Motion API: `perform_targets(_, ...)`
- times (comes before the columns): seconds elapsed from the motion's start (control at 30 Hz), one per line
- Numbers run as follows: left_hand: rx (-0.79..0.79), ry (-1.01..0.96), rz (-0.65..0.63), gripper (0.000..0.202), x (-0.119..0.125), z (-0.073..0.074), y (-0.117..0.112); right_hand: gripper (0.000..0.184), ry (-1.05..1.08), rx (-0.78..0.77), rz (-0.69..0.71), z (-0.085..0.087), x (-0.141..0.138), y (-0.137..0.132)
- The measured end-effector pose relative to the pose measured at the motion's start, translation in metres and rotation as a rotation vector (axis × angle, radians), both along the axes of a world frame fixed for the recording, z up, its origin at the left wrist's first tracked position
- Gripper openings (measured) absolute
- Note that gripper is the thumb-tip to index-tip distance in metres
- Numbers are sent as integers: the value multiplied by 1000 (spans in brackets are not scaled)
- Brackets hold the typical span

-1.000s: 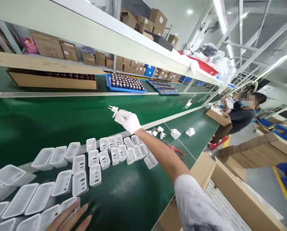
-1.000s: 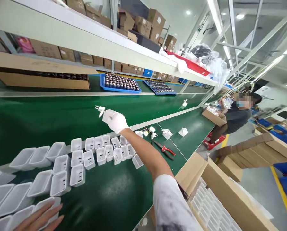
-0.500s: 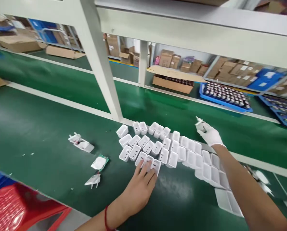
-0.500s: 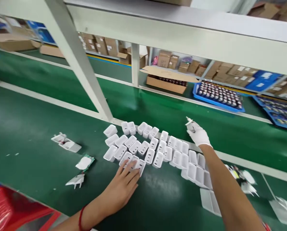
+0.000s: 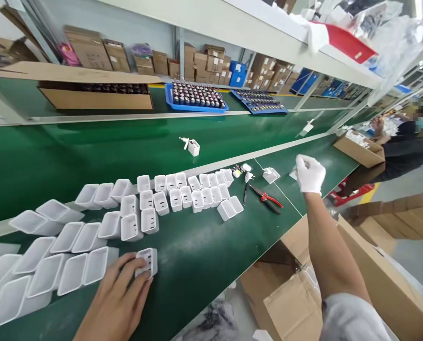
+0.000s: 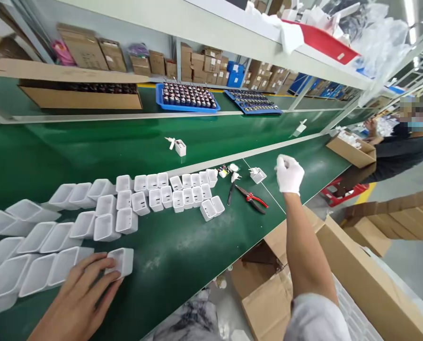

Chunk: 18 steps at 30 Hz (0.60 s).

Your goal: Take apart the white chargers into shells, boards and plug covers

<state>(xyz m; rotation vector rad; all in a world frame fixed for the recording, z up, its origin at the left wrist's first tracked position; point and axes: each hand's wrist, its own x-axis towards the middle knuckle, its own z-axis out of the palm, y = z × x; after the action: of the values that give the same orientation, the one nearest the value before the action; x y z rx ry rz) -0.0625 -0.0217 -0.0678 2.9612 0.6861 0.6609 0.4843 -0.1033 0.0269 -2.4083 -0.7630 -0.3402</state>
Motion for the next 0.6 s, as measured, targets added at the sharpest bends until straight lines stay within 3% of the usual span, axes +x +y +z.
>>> perform_targets(0.13, -207, -13, 10, 16, 27, 2, -18, 32, 134, -131, -49, -29, 13, -37)
perform_targets(0.2, -292, -18, 66, 17, 31, -1, -21, 26, 178, -183, -63, -39, 13, -39)
perform_targets(0.3, -373, -1, 155, 18, 30, -4, -23, 24, 196, -220, -53, -39, -2, -33)
perform_targets(0.4, -384, -49, 200, 17, 27, -3, -31, 33, 204, -227, 78, -31, -33, -17)
perform_targets(0.5, -534, -78, 274, 49, 28, -3, -32, 32, 139, -198, 269, -29, -65, 18)
perform_targets(0.6, -690, -113, 297, 71, 29, -7, -26, 28, 118, -200, 511, -27, -115, 70)
